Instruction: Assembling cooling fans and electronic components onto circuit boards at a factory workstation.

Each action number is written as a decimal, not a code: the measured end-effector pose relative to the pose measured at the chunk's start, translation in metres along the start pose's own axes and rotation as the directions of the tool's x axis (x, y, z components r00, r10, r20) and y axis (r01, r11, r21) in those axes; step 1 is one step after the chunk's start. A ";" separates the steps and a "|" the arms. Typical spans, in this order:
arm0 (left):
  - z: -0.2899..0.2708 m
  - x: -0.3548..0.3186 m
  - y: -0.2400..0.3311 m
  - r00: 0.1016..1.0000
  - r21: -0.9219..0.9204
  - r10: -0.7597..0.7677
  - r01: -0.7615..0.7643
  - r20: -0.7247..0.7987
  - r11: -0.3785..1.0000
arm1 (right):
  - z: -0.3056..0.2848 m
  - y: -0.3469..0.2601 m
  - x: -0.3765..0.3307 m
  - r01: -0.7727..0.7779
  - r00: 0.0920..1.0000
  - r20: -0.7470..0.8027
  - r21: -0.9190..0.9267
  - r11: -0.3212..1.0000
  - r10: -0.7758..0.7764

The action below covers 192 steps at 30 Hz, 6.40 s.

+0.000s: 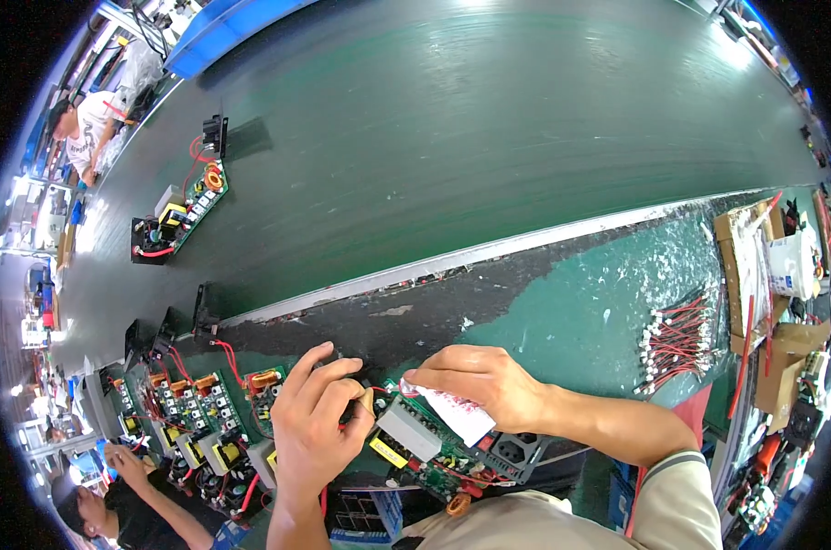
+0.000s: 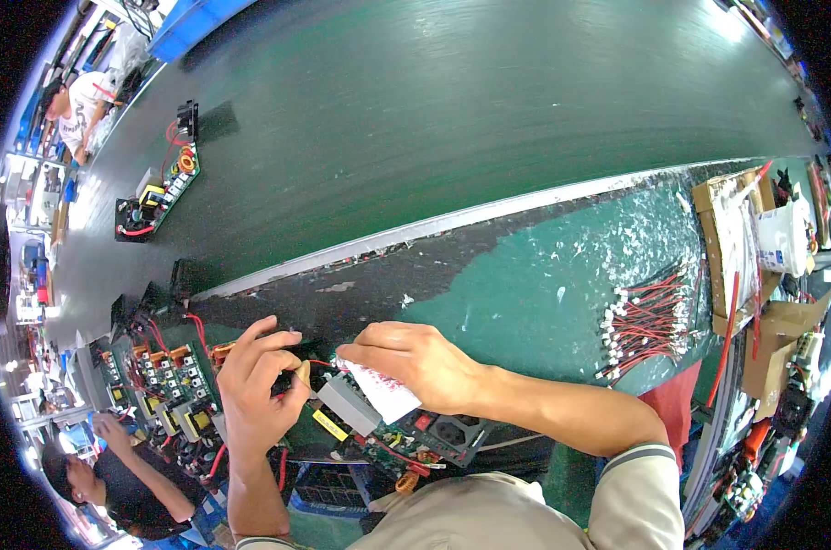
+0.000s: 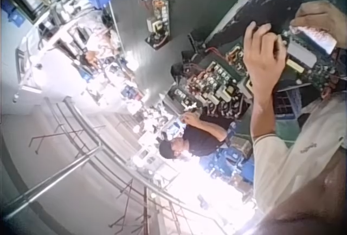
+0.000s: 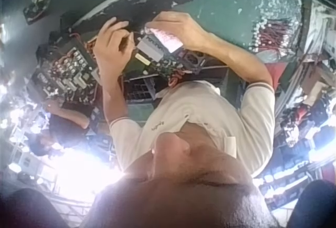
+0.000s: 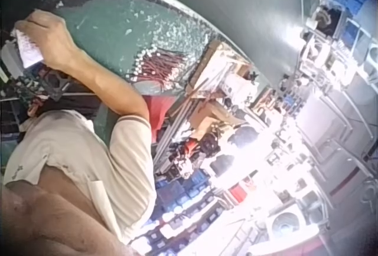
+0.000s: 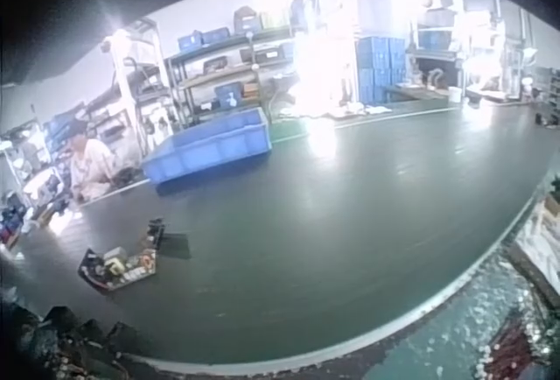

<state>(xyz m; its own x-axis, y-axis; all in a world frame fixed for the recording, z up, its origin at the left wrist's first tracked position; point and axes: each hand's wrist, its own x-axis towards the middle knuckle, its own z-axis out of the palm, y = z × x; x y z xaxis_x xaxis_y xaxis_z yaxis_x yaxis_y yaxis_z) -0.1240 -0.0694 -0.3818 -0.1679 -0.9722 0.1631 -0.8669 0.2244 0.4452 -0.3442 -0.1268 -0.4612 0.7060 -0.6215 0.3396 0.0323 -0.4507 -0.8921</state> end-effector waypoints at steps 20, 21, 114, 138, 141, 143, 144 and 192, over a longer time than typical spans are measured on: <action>-0.052 -0.009 -0.030 0.847 -0.029 -0.294 0.342 0.443 0.939 | -0.116 -0.038 -0.100 -0.823 0.518 -0.841 -0.439 0.361 0.157; -0.054 -0.015 -0.040 0.834 -0.046 -0.302 0.362 0.461 0.931 | -0.098 -0.070 -0.085 -0.864 0.452 -0.852 -0.343 0.369 0.265; 0.047 -0.014 0.075 0.996 -0.610 -0.013 0.067 0.092 0.789 | 0.020 -0.073 -0.068 -0.198 0.711 -0.478 0.567 0.800 0.515; 0.081 -0.014 0.092 0.985 -0.554 0.143 -0.171 -0.093 0.815 | -0.017 -0.052 -0.152 -0.583 0.373 -0.790 0.209 0.785 0.487; 0.088 -0.007 0.097 0.990 -0.523 0.124 -0.140 -0.066 0.841 | -0.027 -0.034 -0.139 -0.564 0.370 -0.775 0.250 0.787 0.512; 0.096 -0.007 0.097 0.995 -0.498 0.094 -0.094 -0.025 0.862 | -0.020 -0.039 -0.126 -0.537 0.409 -0.773 0.226 0.813 0.485; 0.097 -0.008 0.098 0.995 -0.460 0.093 -0.093 -0.024 0.883 | -0.014 -0.038 -0.122 -0.507 0.428 -0.750 0.263 0.821 0.505; 0.109 0.004 0.098 0.985 -0.355 0.131 -0.163 -0.112 0.920 | 0.011 -0.053 -0.106 -0.435 0.646 -0.761 -0.301 0.849 0.061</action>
<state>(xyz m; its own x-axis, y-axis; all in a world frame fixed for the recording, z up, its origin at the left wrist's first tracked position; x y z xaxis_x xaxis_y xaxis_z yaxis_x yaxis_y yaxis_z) -0.2609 -0.0583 -0.4329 -0.2265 -0.9209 0.3172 -0.6038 0.3883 0.6961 -0.4132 -0.0301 -0.4528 -0.0806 -0.9166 0.3916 -0.4925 -0.3049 -0.8151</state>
